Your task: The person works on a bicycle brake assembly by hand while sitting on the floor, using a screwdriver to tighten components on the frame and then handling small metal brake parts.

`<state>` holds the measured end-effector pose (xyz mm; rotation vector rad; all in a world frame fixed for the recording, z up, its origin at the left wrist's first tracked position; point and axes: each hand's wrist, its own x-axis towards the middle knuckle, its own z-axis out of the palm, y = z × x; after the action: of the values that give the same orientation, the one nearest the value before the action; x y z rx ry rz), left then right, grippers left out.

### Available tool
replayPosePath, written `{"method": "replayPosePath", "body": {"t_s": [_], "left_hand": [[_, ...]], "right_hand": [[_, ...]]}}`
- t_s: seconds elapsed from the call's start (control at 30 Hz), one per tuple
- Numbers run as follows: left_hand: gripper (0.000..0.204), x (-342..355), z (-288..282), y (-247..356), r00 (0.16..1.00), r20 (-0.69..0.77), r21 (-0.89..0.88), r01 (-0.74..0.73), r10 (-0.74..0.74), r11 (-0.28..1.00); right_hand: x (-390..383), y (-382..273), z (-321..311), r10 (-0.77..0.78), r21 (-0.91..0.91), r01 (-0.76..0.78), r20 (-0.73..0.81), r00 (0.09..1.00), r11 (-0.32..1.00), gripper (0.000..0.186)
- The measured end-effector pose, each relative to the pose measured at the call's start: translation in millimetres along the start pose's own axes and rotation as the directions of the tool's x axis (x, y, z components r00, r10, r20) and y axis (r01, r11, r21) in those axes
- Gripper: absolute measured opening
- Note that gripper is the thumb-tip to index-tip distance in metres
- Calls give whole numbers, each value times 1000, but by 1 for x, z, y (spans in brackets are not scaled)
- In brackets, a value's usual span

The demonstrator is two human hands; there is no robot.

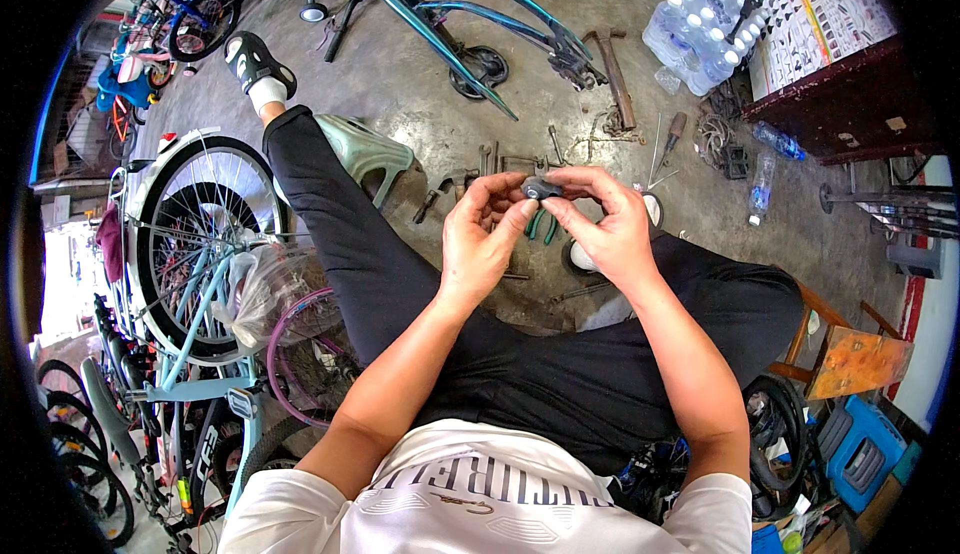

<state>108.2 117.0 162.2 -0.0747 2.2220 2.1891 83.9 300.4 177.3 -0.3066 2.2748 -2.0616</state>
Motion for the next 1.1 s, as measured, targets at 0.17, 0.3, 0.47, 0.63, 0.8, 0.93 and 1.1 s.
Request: {"method": "replayPosePath", "body": {"t_s": [0.17, 0.3, 0.47, 0.63, 0.8, 0.93, 1.1], "left_hand": [[29, 0, -3, -4, 996, -1, -127, 88, -89, 988], [29, 0, -2, 17, 955, 81, -266, 296, -285, 917], [36, -1, 1, 4, 980, 49, -327, 197, -191, 924], [35, 0, 3, 2, 993, 1, -207, 116, -118, 971], [31, 2, -3, 6, 975, 72, -499, 216, -208, 839], [29, 3, -8, -8, 961, 138, -607, 274, -241, 746], [26, 7, -10, -7, 952, 158, -667, 299, -263, 682]], "right_hand": [[-2, -8, 7, -151, -240, 147, 1, 989, 960, 31], [-2, -7, 5, -162, -270, 167, 39, 986, 948, 27], [3, -7, 9, -247, -300, 243, 25, 969, 922, 22], [-3, -3, 16, -232, -353, 215, -7, 973, 911, 23], [-5, -4, 17, -251, -351, 240, 15, 968, 905, 23], [-6, -2, 16, -256, -309, 249, 19, 967, 918, 22], [-5, -1, 15, -285, -310, 281, 34, 958, 908, 23]]}}
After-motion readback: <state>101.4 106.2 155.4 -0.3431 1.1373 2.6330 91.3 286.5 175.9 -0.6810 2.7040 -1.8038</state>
